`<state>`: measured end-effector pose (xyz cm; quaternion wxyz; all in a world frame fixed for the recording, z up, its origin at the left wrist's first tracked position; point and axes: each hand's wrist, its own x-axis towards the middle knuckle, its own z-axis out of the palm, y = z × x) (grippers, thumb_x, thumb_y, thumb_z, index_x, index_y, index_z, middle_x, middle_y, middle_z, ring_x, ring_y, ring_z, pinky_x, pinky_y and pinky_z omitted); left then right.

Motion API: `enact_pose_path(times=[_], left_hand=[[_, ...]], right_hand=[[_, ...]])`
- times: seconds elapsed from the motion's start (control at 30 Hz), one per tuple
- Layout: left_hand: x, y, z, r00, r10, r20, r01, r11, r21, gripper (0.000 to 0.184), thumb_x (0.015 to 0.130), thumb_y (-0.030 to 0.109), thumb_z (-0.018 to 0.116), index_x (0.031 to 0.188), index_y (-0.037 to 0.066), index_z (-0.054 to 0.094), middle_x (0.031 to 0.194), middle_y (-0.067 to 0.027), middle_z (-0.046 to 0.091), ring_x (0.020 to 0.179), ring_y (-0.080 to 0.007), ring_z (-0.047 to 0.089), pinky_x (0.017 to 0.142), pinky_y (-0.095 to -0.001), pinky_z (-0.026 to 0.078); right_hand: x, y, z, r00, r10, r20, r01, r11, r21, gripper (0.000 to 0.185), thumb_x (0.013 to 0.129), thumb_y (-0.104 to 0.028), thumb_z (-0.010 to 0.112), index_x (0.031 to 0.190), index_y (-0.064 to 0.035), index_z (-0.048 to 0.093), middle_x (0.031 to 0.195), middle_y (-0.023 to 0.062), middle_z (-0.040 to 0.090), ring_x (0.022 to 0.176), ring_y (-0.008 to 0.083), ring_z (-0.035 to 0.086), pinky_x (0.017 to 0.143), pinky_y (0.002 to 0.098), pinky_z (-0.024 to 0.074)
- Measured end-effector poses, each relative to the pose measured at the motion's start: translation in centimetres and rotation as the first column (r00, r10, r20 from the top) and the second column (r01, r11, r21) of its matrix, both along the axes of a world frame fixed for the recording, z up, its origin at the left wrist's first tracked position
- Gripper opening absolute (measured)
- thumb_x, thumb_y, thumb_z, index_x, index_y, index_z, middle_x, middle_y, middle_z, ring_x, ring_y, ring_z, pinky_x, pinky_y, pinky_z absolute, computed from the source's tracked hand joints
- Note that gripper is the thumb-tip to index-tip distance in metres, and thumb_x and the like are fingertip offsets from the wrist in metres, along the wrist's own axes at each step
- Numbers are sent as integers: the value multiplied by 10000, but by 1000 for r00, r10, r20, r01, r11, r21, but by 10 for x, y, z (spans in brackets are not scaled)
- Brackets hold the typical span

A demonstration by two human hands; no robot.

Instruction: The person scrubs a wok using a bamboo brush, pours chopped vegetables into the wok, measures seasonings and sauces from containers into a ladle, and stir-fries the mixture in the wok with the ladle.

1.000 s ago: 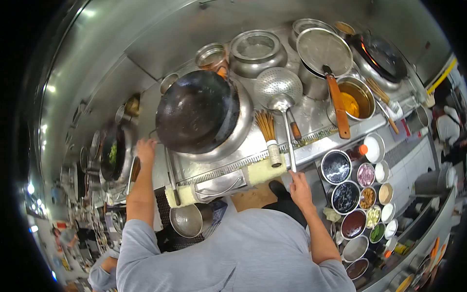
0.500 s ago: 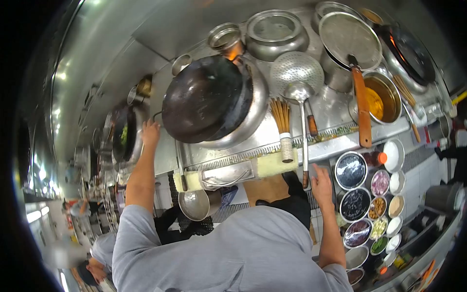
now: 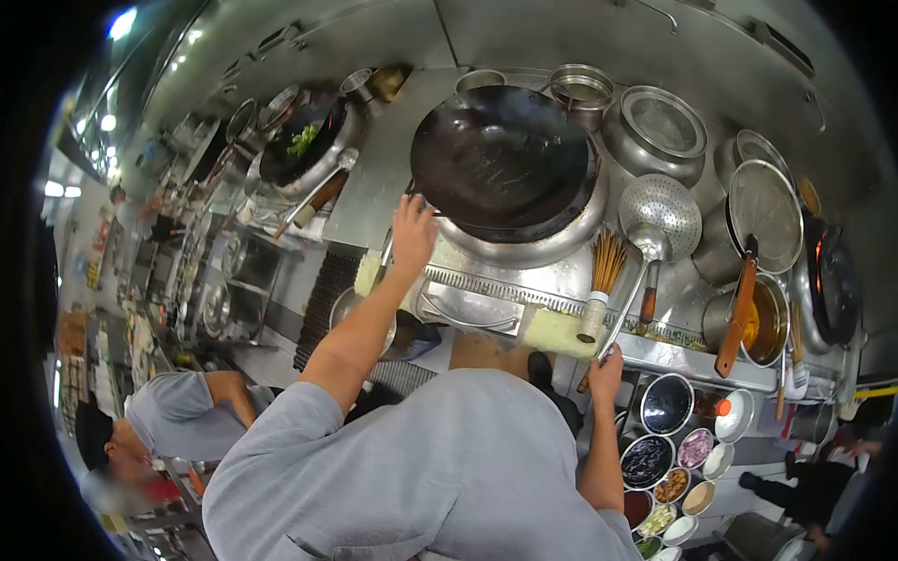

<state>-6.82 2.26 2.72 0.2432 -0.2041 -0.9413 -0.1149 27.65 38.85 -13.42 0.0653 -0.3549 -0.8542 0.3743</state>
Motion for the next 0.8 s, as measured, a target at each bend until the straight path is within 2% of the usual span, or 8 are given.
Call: enact_pose_path(times=[0.23, 0.3, 0.37, 0.43, 0.57, 0.67, 0.73, 0.8], left_hand=[[64, 51, -26, 964, -153, 218, 162, 986, -26, 664, 828, 114, 682, 1452, 87, 458, 1546, -130, 387, 1445, -383, 311, 1143, -572, 304], [73, 60, -37, 929, -242, 280, 251, 968, 6, 688, 818, 113, 690, 1457, 61, 441, 1559, -122, 374, 1449, -365, 314, 1145, -575, 304], [92, 67, -27, 924, -251, 290, 261, 965, 3, 683, 811, 117, 696, 1450, 77, 458, 1554, -129, 374, 1449, -355, 317, 1146, -567, 310], [103, 67, -14, 897, -302, 322, 288, 953, 92, 668, 808, 116, 700, 1437, 91, 476, 1543, -147, 381, 1441, -367, 326, 1140, -561, 321], [101, 69, 3, 884, -405, 233, 351, 905, 240, 555, 807, 77, 699, 1348, 84, 576, 1490, -198, 427, 1423, -388, 349, 1162, -529, 295], [107, 64, 16, 876, -420, 236, 345, 889, 301, 468, 822, 93, 701, 1282, 60, 627, 1454, -222, 460, 1376, -407, 406, 1133, -480, 350], [122, 55, 25, 879, -410, 244, 314, 882, 352, 400, 834, 95, 695, 1227, 41, 648, 1396, -223, 513, 1317, -403, 463, 1096, -460, 389], [126, 44, 23, 893, -363, 264, 242, 884, 399, 336, 846, 98, 689, 1172, 22, 669, 1338, -223, 565, 1258, -399, 520, 1059, -440, 428]], right_hand=[[-17, -5, -15, 998, -60, -10, 60, 998, -12, 743, 781, -113, 735, 1442, 4, 417, 1124, 233, 583, 1034, 369, 566, 940, 439, 454], [-15, -6, -15, 990, -95, -100, 100, 994, 43, 564, 854, -126, 696, 1358, -7, 472, 945, 154, 597, 807, 279, 603, 741, 393, 509], [-25, -13, 41, 940, -330, -89, 201, 743, -638, 294, 947, -155, 620, 1202, -51, 517, 730, 44, 544, 578, 153, 546, 485, 311, 453], [-47, -10, 92, 916, -333, -225, 131, 777, -616, 152, 1000, -182, 576, 1105, -94, 510, 640, -12, 479, 459, 90, 447, 380, 248, 334], [-102, 38, 184, 831, -485, -274, -112, 336, -935, 194, 996, -201, 612, 1129, -138, 485, 690, 1, 488, 488, 99, 460, 402, 266, 376], [-157, 71, 210, 788, -530, -313, -139, 342, -929, 180, 1002, -217, 610, 1079, -129, 473, 707, 4, 493, 492, 91, 464, 386, 272, 369], [-203, 114, 186, 905, -311, -291, -41, 616, -787, 135, 1004, -192, 597, 1044, -120, 491, 719, -13, 492, 486, 79, 442, 385, 258, 358], [-246, 162, 174, 899, -304, -315, -67, 616, -785, 123, 1006, -180, 587, 1031, -115, 486, 718, -12, 492, 484, 78, 443, 381, 260, 358]])
